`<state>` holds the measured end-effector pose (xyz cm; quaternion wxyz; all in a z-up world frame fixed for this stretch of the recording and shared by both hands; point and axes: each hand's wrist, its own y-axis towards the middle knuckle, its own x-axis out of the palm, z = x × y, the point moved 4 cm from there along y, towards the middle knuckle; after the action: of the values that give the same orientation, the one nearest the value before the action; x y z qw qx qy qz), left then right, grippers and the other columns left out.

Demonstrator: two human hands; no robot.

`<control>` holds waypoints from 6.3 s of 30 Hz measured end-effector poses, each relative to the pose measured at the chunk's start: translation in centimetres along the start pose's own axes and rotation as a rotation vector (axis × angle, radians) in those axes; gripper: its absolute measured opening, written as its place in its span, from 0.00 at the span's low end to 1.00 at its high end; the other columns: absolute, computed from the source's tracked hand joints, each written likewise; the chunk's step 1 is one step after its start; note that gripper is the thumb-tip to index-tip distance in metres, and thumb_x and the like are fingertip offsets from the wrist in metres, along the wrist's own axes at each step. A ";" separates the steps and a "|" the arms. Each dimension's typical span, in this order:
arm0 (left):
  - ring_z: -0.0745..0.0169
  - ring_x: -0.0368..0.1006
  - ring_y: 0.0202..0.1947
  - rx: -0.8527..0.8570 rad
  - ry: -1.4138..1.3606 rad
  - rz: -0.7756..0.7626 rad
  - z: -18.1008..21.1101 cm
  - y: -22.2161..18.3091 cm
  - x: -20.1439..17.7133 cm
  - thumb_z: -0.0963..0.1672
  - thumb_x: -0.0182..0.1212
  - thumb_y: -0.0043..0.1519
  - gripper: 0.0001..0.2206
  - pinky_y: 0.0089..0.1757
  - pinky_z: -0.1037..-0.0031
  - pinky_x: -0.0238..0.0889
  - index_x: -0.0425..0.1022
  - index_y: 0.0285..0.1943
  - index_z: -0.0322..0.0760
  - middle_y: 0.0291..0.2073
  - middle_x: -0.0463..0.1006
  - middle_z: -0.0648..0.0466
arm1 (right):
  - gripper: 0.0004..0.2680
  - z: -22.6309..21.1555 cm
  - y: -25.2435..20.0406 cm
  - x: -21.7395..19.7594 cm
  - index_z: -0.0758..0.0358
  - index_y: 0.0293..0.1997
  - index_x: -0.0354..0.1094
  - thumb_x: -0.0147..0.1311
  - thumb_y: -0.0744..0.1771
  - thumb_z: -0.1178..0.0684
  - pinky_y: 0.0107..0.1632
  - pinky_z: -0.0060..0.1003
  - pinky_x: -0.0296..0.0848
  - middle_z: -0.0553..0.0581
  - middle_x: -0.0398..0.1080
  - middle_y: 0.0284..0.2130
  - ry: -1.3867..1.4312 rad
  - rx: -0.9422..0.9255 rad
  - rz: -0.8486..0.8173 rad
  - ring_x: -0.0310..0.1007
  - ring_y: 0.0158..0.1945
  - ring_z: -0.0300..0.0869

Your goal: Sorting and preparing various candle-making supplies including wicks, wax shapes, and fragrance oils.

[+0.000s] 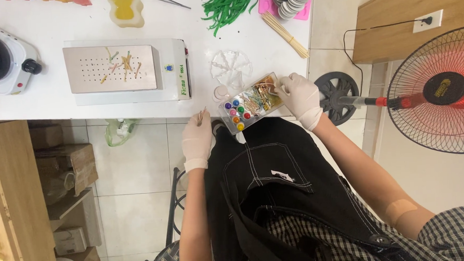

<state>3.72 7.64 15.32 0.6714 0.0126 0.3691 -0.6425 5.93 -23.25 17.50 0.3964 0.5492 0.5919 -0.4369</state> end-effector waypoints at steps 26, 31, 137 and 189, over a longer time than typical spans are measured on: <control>0.78 0.54 0.26 -0.229 -0.665 -0.247 -1.3 -2.5 3.4 0.49 0.52 0.69 0.18 0.30 0.82 0.49 0.82 0.49 0.31 0.26 0.64 0.65 | 0.08 1.0 1.5 1.5 0.67 0.39 0.78 0.66 0.63 0.53 0.38 0.33 0.75 0.60 0.75 0.31 0.542 0.263 -0.009 0.77 0.33 0.41; 0.78 0.44 0.20 -0.268 -0.803 -0.372 -0.6 -1.5 5.8 0.52 0.51 0.69 0.19 0.23 0.81 0.38 0.80 0.49 0.33 0.20 0.51 0.67 | 0.08 0.9 1.2 1.3 0.68 0.43 0.76 0.63 0.65 0.55 0.42 0.28 0.76 0.55 0.79 0.34 0.769 0.323 -0.131 0.78 0.36 0.35; 0.74 0.58 0.32 -0.109 -0.702 -0.039 -4.3 -2.7 1.2 0.49 0.50 0.73 0.12 0.33 0.78 0.52 0.66 0.48 0.36 0.33 0.65 0.61 | 0.08 -3.3 0.2 1.9 0.55 0.41 0.76 0.65 0.62 0.48 0.42 0.46 0.69 0.54 0.71 0.33 -0.029 -0.130 0.049 0.72 0.40 0.49; 0.74 0.64 0.33 -0.236 -0.627 -0.010 -6.4 -3.6 4.4 0.46 0.55 0.68 0.11 0.37 0.79 0.61 0.75 0.43 0.32 0.32 0.74 0.60 | 0.03 -5.0 4.3 7.8 0.57 0.28 0.70 0.55 0.62 0.53 0.47 0.42 0.68 0.54 0.69 0.27 -0.517 -0.768 0.150 0.70 0.39 0.46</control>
<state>-2.89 6.44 10.03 0.7459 -0.2653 0.2165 -0.5713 9.61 -16.07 11.23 0.7359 0.2770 0.5515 -0.2787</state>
